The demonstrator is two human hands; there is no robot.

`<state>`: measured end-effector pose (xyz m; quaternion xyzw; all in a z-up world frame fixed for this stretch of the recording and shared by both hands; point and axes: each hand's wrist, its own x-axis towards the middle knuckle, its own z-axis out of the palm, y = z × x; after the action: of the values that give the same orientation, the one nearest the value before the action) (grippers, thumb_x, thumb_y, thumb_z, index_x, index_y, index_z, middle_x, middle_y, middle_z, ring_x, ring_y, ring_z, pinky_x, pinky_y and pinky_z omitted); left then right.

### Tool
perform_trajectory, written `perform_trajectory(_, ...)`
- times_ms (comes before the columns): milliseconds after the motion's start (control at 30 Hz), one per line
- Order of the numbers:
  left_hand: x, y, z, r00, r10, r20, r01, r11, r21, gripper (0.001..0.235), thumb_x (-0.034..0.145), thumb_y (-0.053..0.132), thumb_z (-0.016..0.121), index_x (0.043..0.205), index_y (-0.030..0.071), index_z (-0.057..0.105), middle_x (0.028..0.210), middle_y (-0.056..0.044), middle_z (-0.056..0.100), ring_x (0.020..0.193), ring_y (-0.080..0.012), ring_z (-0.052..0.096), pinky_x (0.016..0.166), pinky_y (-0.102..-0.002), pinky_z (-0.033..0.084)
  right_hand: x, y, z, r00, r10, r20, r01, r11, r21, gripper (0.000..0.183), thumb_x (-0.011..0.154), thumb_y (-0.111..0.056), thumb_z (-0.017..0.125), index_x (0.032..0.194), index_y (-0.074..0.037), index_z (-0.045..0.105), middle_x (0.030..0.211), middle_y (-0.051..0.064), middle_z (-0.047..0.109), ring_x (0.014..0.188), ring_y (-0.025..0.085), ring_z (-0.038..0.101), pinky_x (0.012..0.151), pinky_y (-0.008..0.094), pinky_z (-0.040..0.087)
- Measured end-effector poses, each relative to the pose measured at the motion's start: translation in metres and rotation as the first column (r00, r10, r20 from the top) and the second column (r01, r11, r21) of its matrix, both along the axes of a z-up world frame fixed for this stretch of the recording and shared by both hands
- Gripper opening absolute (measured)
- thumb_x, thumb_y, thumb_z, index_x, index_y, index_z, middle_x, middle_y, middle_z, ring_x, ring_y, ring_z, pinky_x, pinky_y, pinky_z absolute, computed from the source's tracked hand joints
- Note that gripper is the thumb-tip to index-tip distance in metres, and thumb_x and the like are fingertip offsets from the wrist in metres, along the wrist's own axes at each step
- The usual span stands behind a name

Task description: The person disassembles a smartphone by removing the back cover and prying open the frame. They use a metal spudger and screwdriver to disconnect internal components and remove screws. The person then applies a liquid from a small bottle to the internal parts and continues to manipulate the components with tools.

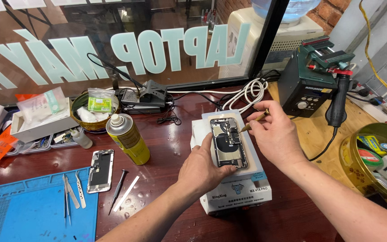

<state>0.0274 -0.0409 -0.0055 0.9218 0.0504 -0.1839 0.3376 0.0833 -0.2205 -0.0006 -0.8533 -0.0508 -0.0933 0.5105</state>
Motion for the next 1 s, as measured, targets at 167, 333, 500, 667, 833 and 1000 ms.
perform_trajectory(167, 0.004, 0.0, -0.001, 1.0, -0.012, 0.007, 0.012, 1.0, 0.011, 0.116, 0.073, 0.047, 0.087, 0.162, 0.018, 0.018, 0.139, -0.021, 0.054, 0.123, -0.0335, 0.063, 0.1, -0.043, 0.056, 0.0, 0.001, 0.0, 1.0, -0.012, -0.009, 0.012, 1.0, 0.018, 0.031, 0.093, -0.003, 0.061, 0.124, -0.004, 0.053, 0.101, 0.008, 0.074, 0.089, 0.015, 0.076, 0.075, 0.03, 0.064)
perform_trajectory(333, 0.005, 0.0, -0.003, 1.0, -0.024, 0.001, 0.024, 1.0, 0.019, 0.118, 0.073, 0.049, 0.087, 0.162, 0.017, 0.017, 0.14, -0.021, 0.053, 0.124, -0.033, 0.063, 0.1, -0.043, 0.056, 0.001, 0.0, -0.001, 0.999, -0.037, -0.01, 0.037, 0.999, 0.004, 0.031, 0.093, -0.004, 0.061, 0.124, -0.004, 0.053, 0.101, 0.007, 0.075, 0.088, 0.014, 0.076, 0.074, 0.03, 0.064)
perform_trajectory(500, 0.004, 0.001, -0.006, 0.999, -0.022, 0.032, 0.022, 1.0, 0.01, 0.117, 0.072, 0.048, 0.088, 0.161, 0.016, 0.02, 0.138, -0.02, 0.056, 0.122, -0.0324, 0.063, 0.099, -0.043, 0.056, 0.0, 0.001, 0.0, 0.996, -0.025, 0.088, 0.038, 0.989, -0.14, 0.029, 0.091, -0.005, 0.065, 0.118, -0.004, 0.055, 0.094, 0.007, 0.076, 0.081, 0.017, 0.078, 0.07, 0.032, 0.062)
perform_trajectory(667, 0.004, 0.002, -0.003, 0.998, -0.038, 0.043, 0.037, 0.999, 0.024, 0.117, 0.072, 0.048, 0.088, 0.161, 0.015, 0.02, 0.135, -0.022, 0.057, 0.121, -0.0331, 0.064, 0.099, -0.043, 0.056, 0.007, 0.005, 0.015, 0.955, 0.139, 0.262, 0.028, 0.837, -0.547, 0.017, 0.086, -0.013, 0.073, 0.095, -0.002, 0.065, 0.08, 0.017, 0.074, 0.076, 0.033, 0.074, 0.068, 0.043, 0.059)
perform_trajectory(833, 0.004, 0.002, -0.002, 0.996, -0.066, 0.053, 0.063, 0.996, 0.056, 0.116, 0.073, 0.049, 0.087, 0.161, 0.012, 0.021, 0.132, -0.022, 0.059, 0.119, -0.0331, 0.065, 0.096, -0.043, 0.058, 0.034, 0.009, 0.034, 0.945, 0.276, 0.175, -0.052, 0.654, -0.754, 0.026, 0.084, -0.03, 0.077, 0.082, -0.004, 0.074, 0.077, 0.02, 0.072, 0.078, 0.039, 0.071, 0.075, 0.049, 0.057)
perform_trajectory(1000, 0.006, 0.001, -0.001, 0.995, -0.084, 0.062, 0.079, 0.993, 0.084, 0.114, 0.074, 0.048, 0.086, 0.16, 0.01, 0.023, 0.13, -0.022, 0.06, 0.117, -0.0329, 0.066, 0.094, -0.042, 0.059, 0.039, 0.011, 0.037, 0.967, 0.25, 0.054, -0.129, 0.659, -0.741, 0.02, 0.086, -0.023, 0.074, 0.103, -0.014, 0.079, 0.086, 0.02, 0.074, 0.086, 0.038, 0.071, 0.081, 0.049, 0.056)
